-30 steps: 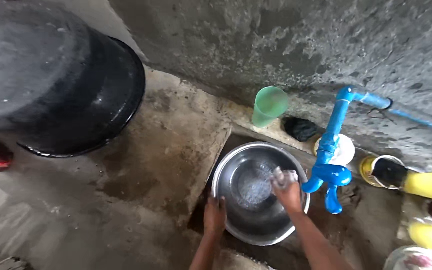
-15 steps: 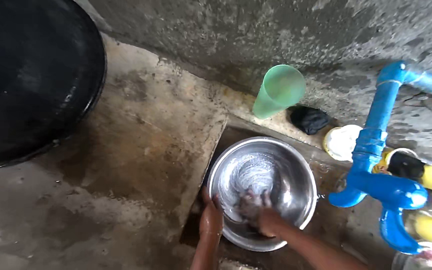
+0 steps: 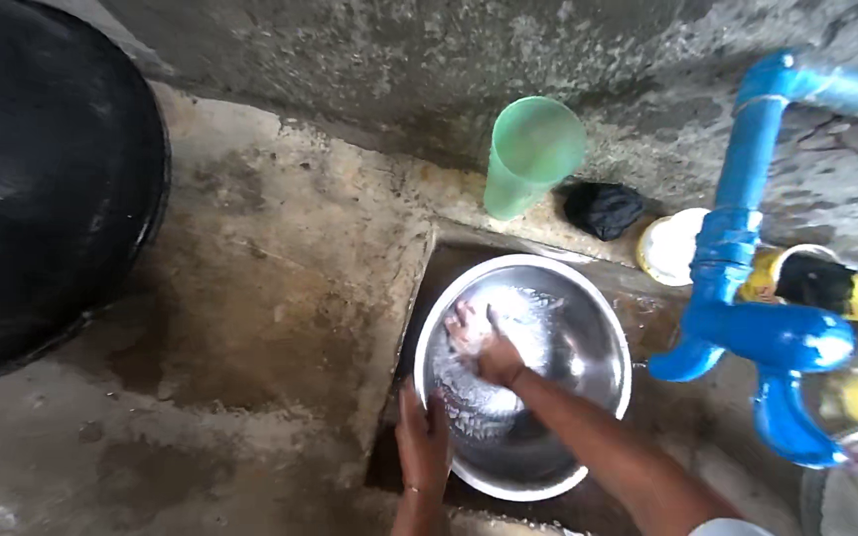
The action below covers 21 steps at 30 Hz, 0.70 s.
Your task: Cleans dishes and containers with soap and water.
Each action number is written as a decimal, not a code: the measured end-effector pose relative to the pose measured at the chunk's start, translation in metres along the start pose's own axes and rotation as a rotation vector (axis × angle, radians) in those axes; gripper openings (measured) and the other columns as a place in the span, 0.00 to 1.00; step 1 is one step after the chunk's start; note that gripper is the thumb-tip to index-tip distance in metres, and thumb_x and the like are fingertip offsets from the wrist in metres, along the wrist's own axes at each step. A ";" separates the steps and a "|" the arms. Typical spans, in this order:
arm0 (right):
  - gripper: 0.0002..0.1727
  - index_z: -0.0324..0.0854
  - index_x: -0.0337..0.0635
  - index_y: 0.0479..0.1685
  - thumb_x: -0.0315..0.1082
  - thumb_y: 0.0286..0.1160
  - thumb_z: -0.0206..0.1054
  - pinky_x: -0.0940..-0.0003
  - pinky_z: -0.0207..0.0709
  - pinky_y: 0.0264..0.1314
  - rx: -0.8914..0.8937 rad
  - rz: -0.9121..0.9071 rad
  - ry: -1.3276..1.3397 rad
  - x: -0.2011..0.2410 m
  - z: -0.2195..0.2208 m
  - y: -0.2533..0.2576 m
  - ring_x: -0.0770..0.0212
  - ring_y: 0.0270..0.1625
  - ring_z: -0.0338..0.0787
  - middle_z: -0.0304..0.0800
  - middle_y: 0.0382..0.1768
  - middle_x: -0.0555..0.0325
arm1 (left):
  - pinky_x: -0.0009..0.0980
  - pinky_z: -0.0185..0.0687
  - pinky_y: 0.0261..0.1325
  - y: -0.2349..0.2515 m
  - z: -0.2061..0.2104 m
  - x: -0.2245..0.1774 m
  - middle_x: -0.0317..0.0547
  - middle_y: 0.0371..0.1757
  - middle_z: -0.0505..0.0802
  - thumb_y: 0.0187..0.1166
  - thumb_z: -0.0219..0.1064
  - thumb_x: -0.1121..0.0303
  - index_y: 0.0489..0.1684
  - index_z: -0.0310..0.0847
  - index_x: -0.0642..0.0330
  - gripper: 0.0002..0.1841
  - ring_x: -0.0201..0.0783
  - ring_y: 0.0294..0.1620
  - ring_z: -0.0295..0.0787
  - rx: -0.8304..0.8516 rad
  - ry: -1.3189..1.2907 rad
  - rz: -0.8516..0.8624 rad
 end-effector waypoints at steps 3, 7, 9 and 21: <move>0.34 0.60 0.59 0.93 0.53 0.88 0.52 0.25 0.35 0.91 -0.026 0.142 -0.171 -0.066 -0.036 -0.031 0.42 0.96 0.47 0.53 0.94 0.50 | 0.22 0.85 0.57 -0.015 -0.003 -0.015 0.61 0.60 0.91 0.75 0.64 0.77 0.75 0.71 0.79 0.27 0.25 0.53 0.91 -0.127 -0.146 0.164; 0.42 0.42 0.42 0.97 0.46 0.87 0.55 0.38 0.31 0.96 0.266 0.229 0.252 -0.013 -0.015 -0.131 0.37 0.97 0.30 0.32 0.96 0.37 | 0.17 0.82 0.64 -0.025 0.002 -0.034 0.60 0.65 0.90 0.76 0.63 0.79 0.70 0.75 0.80 0.23 0.22 0.60 0.88 -0.214 -0.349 0.160; 0.37 0.53 0.39 0.94 0.39 0.86 0.57 0.47 0.34 0.98 0.316 0.089 0.555 0.038 0.006 -0.142 0.44 0.97 0.39 0.44 0.95 0.41 | 0.16 0.81 0.64 -0.033 0.005 -0.039 0.59 0.62 0.91 0.81 0.63 0.76 0.70 0.77 0.80 0.21 0.20 0.58 0.89 -0.230 -0.307 0.134; 0.36 0.70 0.38 0.84 0.48 0.79 0.68 0.30 0.56 0.86 0.496 0.151 0.083 -0.022 -0.038 -0.130 0.37 0.89 0.63 0.68 0.85 0.36 | 0.14 0.84 0.52 -0.037 -0.018 -0.066 0.54 0.44 0.95 0.77 0.66 0.74 0.54 0.85 0.79 0.15 0.18 0.43 0.90 -0.381 -0.123 0.302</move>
Point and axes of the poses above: each hand's wrist, its own y-axis towards the middle knuckle, its own z-axis out of the palm, x = y × z, the point moved 2 cm from there along y, towards the middle knuckle
